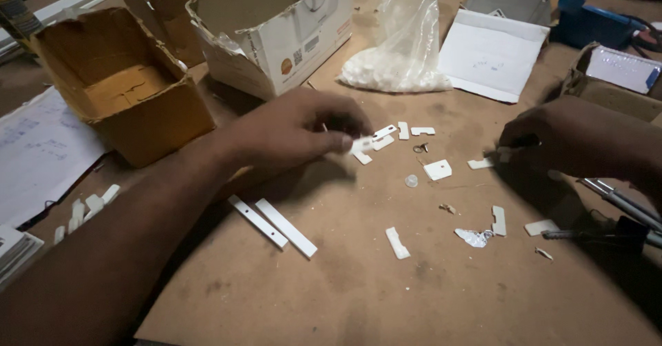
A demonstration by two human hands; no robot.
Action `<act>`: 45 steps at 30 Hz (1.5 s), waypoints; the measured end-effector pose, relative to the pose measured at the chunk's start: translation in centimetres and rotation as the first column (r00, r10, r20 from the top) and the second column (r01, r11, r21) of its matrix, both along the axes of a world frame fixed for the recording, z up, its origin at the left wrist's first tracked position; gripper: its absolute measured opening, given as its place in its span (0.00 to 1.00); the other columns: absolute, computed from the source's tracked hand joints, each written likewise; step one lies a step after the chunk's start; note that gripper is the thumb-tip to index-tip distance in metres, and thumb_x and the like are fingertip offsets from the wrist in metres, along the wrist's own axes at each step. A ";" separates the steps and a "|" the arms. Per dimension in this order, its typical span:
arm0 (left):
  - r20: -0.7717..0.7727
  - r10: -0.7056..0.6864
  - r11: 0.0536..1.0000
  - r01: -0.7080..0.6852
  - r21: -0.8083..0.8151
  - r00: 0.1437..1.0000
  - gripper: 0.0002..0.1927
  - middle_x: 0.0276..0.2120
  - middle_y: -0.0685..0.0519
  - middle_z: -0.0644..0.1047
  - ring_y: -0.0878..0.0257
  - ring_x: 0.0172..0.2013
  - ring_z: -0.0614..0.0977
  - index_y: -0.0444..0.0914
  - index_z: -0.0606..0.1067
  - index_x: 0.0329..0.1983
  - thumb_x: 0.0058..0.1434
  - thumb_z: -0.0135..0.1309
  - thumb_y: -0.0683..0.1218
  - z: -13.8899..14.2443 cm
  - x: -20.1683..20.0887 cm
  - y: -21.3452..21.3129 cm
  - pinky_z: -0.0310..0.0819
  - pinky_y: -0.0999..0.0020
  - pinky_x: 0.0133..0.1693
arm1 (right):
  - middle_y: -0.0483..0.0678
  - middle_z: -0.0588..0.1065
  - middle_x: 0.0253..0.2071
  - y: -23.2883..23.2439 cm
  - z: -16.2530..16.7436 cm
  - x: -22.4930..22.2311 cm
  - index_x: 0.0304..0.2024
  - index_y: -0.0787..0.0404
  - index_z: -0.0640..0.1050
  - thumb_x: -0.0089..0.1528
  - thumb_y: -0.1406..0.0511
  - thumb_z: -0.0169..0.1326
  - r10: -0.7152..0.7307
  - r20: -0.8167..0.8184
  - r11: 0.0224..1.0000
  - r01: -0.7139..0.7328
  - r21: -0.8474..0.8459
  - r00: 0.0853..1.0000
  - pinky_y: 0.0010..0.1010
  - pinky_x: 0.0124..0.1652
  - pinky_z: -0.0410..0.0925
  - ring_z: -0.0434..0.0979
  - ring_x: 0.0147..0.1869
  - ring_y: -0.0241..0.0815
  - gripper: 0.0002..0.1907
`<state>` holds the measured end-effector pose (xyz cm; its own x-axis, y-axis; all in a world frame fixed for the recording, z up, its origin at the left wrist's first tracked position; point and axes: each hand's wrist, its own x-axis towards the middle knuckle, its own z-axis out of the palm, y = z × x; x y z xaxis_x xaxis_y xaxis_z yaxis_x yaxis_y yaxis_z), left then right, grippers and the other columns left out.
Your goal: The person sorts small metal screws and white plastic fittings on a cluttered workbench. They gather screws into a bundle held in one hand, pick through scattered parts, handle a plastic bag and cardboard boxes, and move pieces aside while separating the hardware.
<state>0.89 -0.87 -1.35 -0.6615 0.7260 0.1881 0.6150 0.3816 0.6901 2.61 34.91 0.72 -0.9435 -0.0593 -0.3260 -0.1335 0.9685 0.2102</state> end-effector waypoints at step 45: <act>0.113 0.044 0.902 -0.088 0.422 0.993 0.14 0.41 0.53 0.77 0.64 0.42 0.82 0.38 0.71 0.50 0.62 0.56 0.40 0.1 -1.7 -1.5 0.79 0.67 0.43 | 0.39 0.83 0.47 0.1 0.9 1.0 0.49 0.47 0.82 0.63 0.54 0.58 0.129 -0.094 0.984 -0.115 0.136 0.987 0.30 0.55 0.77 0.87 0.46 0.33 0.14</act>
<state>-0.79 -2.36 -1.27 -0.7364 0.5451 0.4006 0.5190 0.0754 0.8514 3.61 35.01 1.57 -0.9604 -0.1394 -0.2413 -0.2204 0.9099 0.3515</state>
